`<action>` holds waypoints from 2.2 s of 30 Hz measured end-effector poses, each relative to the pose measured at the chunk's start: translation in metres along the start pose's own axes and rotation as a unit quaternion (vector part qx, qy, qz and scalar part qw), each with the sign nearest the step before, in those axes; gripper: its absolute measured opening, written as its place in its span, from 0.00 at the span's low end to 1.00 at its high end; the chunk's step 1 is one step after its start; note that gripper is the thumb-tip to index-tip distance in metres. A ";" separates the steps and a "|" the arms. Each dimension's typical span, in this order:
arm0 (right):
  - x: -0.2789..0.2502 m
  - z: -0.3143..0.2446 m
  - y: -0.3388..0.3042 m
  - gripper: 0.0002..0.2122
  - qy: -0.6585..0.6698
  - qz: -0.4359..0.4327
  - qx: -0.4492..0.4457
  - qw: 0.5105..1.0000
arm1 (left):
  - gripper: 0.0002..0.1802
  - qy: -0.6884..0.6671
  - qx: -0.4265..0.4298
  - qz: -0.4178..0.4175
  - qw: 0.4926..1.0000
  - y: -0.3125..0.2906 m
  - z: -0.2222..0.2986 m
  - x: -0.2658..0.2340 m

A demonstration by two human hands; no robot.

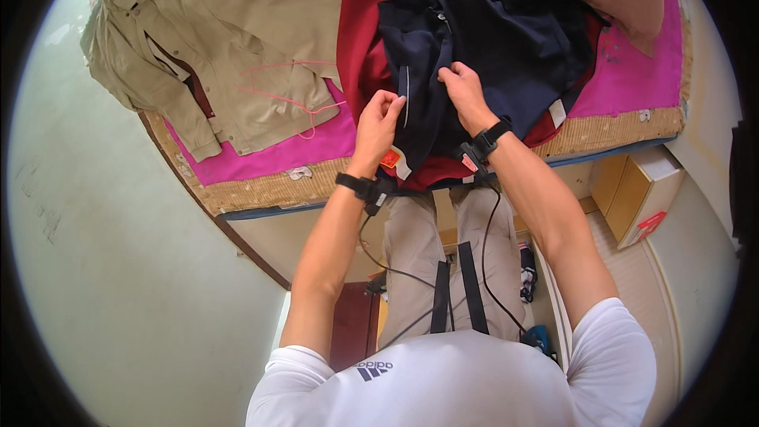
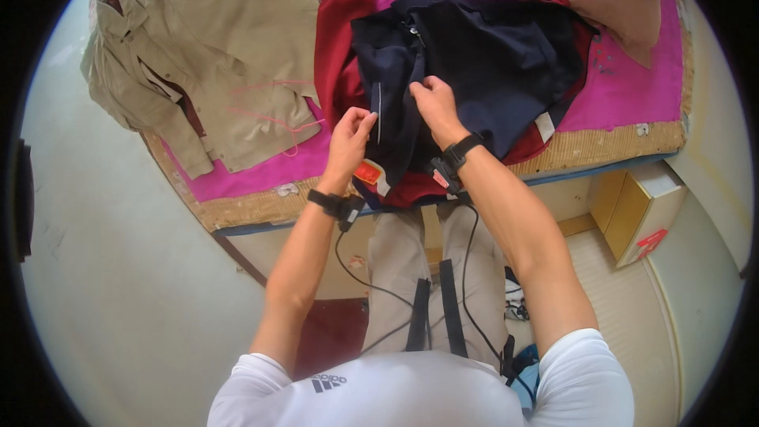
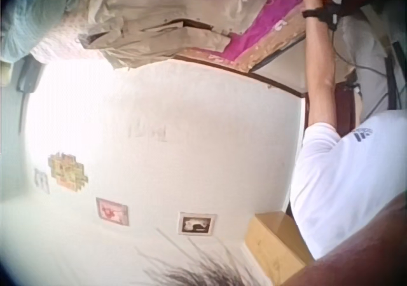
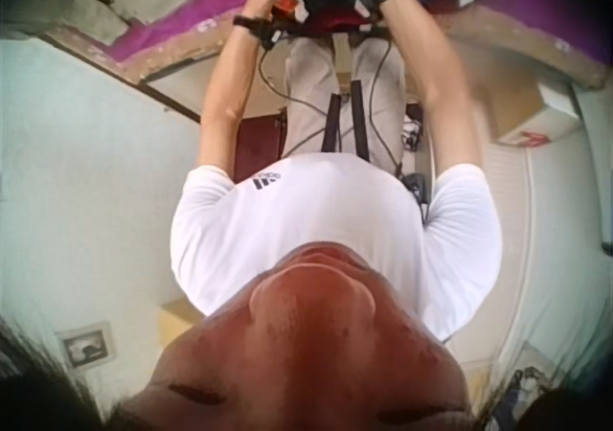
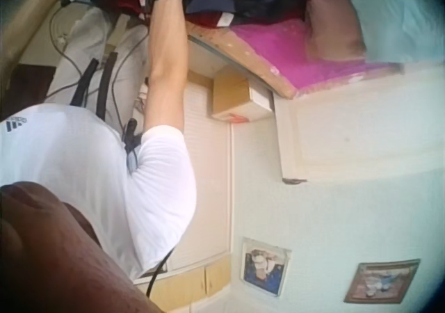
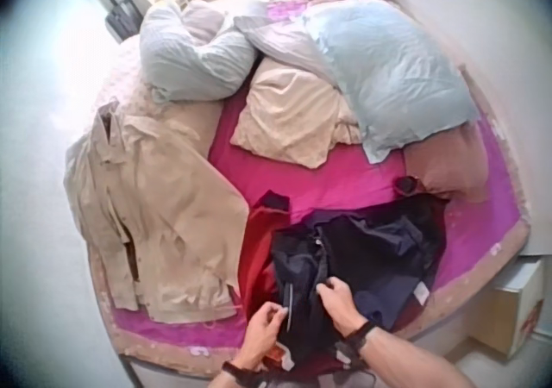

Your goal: The person zips up a jacket on a bed, puts a pair of shorts on a hanger, places the jacket and shorts into a closet, and then puts a shirt on a hanger.

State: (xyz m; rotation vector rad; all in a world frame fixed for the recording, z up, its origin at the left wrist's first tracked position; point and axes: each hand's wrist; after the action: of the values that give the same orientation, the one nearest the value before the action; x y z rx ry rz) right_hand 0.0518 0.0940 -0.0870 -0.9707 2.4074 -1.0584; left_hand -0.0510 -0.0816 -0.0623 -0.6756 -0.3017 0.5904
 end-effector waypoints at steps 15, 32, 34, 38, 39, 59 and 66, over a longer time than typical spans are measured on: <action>-0.032 -0.085 -0.034 0.13 0.102 -0.016 -0.129 0.986 | 0.42 -0.514 -0.144 -0.231 0.814 0.024 0.087 0.016; -0.021 -0.057 -0.076 0.07 -0.295 0.141 -0.191 0.925 | 0.17 -0.485 -0.106 -0.256 0.829 0.055 0.067 0.081; -0.019 -0.060 -0.073 0.04 -0.258 0.113 -0.240 0.929 | 0.15 -0.426 -0.130 -0.180 0.877 0.058 0.059 0.078; -0.016 -0.061 -0.079 0.06 -0.234 0.069 -0.312 0.918 | 0.09 -0.225 -0.179 -0.120 0.950 0.067 0.058 0.071; -0.017 -0.062 -0.080 0.06 -0.234 0.069 -0.311 0.918 | 0.09 -0.202 -0.200 -0.138 0.949 0.068 0.059 0.068; -0.025 -0.077 -0.078 0.04 -0.036 -0.070 -0.258 0.963 | 0.32 -0.538 0.015 -0.276 0.796 0.075 0.058 0.052; -0.096 -0.062 -0.023 0.16 0.240 0.031 -0.028 0.970 | 0.32 -0.515 -0.047 -0.275 0.810 0.077 0.087 0.044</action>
State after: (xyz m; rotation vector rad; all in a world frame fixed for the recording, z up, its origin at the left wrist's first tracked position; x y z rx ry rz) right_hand 0.0970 0.1821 -0.0250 -0.7086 2.8424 -1.3325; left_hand -0.0862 0.0367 -0.0452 -0.2635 -1.5078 0.3252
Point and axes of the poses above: each hand's wrist, its own y-axis towards the middle knuckle, its own x-axis out of the palm, z = x × y, and after that the axes turned 6 degrees about -z, right-handed
